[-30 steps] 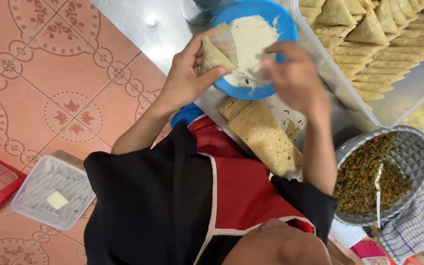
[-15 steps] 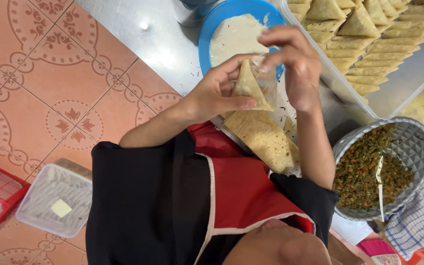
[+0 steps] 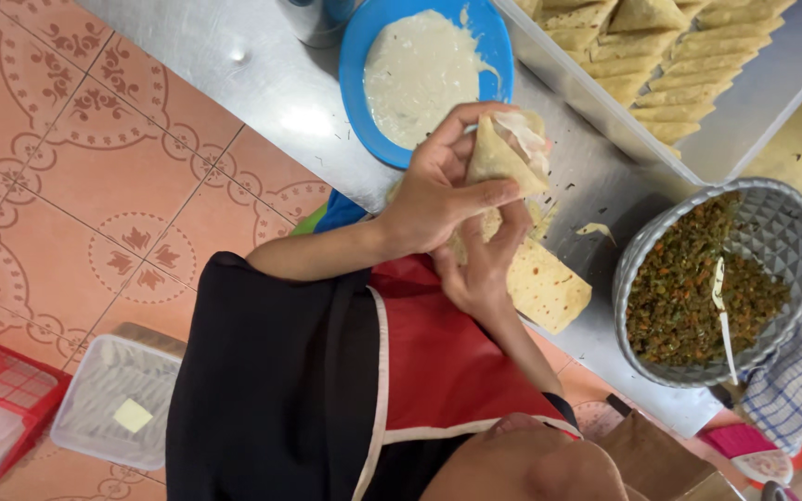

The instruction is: The person folds thin pastry sheets into cones, fills them with a vegetable mixture using a spoon, and seals the edges with a white paste. The finished samosas are placed in a tray.

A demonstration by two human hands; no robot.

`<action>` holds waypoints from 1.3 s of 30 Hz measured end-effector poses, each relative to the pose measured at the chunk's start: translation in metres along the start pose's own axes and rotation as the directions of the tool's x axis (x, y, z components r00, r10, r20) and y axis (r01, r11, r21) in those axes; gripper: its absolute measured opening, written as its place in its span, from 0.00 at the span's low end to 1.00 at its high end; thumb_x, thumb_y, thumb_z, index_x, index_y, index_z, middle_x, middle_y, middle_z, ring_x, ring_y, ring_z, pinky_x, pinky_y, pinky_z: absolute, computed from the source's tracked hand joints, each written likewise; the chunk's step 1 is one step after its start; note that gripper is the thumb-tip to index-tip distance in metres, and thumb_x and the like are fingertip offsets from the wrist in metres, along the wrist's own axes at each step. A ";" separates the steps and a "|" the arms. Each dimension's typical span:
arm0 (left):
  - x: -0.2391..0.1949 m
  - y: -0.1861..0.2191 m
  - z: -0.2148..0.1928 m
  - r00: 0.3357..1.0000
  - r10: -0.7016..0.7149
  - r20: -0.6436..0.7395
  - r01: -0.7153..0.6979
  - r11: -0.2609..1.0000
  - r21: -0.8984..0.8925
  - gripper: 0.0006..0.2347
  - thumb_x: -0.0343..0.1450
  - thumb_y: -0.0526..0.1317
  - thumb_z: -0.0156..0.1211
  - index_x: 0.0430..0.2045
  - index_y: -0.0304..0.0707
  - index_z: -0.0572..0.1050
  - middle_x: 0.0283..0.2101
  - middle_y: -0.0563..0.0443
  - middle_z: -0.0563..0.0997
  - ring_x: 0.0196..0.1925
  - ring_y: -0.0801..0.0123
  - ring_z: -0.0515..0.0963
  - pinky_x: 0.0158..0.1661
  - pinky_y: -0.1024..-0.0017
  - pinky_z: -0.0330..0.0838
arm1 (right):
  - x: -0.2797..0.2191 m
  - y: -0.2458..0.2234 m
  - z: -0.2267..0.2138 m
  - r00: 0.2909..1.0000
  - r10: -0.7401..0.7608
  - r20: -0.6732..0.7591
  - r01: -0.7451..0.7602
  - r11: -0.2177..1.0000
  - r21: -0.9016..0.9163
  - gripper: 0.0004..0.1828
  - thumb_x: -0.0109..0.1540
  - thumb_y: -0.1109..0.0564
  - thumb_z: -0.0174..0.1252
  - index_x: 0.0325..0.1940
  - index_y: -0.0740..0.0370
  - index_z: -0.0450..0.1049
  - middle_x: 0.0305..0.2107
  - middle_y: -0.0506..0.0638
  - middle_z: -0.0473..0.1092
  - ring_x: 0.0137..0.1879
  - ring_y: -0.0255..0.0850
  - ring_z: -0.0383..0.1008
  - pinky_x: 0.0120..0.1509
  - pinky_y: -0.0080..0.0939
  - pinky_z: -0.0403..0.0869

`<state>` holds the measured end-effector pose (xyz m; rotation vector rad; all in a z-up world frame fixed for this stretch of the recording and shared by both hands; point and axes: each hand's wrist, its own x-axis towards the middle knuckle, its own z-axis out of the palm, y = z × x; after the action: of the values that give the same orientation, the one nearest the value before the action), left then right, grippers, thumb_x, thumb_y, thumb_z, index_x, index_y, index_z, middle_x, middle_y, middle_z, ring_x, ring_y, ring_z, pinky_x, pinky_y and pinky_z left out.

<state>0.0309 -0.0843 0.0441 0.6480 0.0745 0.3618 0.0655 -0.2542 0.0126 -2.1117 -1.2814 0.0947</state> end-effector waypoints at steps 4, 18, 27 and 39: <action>0.003 0.008 -0.005 0.992 0.075 0.105 -0.079 0.996 0.035 0.30 0.75 0.22 0.63 0.70 0.38 0.55 0.62 0.39 0.77 0.61 0.63 0.81 0.61 0.66 0.80 | 0.006 0.002 -0.027 0.997 -0.058 -0.040 0.070 0.892 0.447 0.22 0.69 0.41 0.58 0.57 0.60 0.76 0.66 0.60 0.52 0.72 0.53 0.55 0.75 0.57 0.65; 0.008 0.018 0.010 0.959 -0.168 0.227 0.029 0.858 0.513 0.19 0.77 0.30 0.64 0.63 0.30 0.69 0.56 0.45 0.82 0.57 0.72 0.82 0.61 0.74 0.80 | 0.021 0.017 -0.072 0.866 0.470 -0.172 -0.160 0.586 0.795 0.25 0.67 0.79 0.61 0.62 0.66 0.63 0.50 0.61 0.75 0.54 0.41 0.80 0.55 0.33 0.80; 0.049 0.047 0.011 0.870 -0.373 0.321 0.014 0.671 0.741 0.12 0.73 0.36 0.69 0.50 0.31 0.81 0.44 0.47 0.88 0.45 0.77 0.86 0.48 0.78 0.81 | 0.022 0.015 -0.110 0.890 0.452 -0.055 -0.271 0.622 0.735 0.23 0.67 0.78 0.62 0.62 0.68 0.64 0.47 0.65 0.77 0.51 0.42 0.82 0.57 0.37 0.82; 0.057 0.034 0.004 0.641 -0.070 0.764 -0.704 0.344 0.622 0.21 0.70 0.46 0.69 0.55 0.36 0.78 0.47 0.46 0.84 0.44 0.59 0.85 0.43 0.67 0.81 | 0.029 0.055 -0.110 0.815 0.527 0.239 -0.404 0.223 0.887 0.23 0.68 0.75 0.56 0.66 0.68 0.65 0.52 0.68 0.76 0.52 0.42 0.80 0.51 0.36 0.80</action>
<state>0.0739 -0.0410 0.0702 1.9398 -0.6976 0.4759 0.1646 -0.3019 0.0754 -1.3240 -0.2274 0.7730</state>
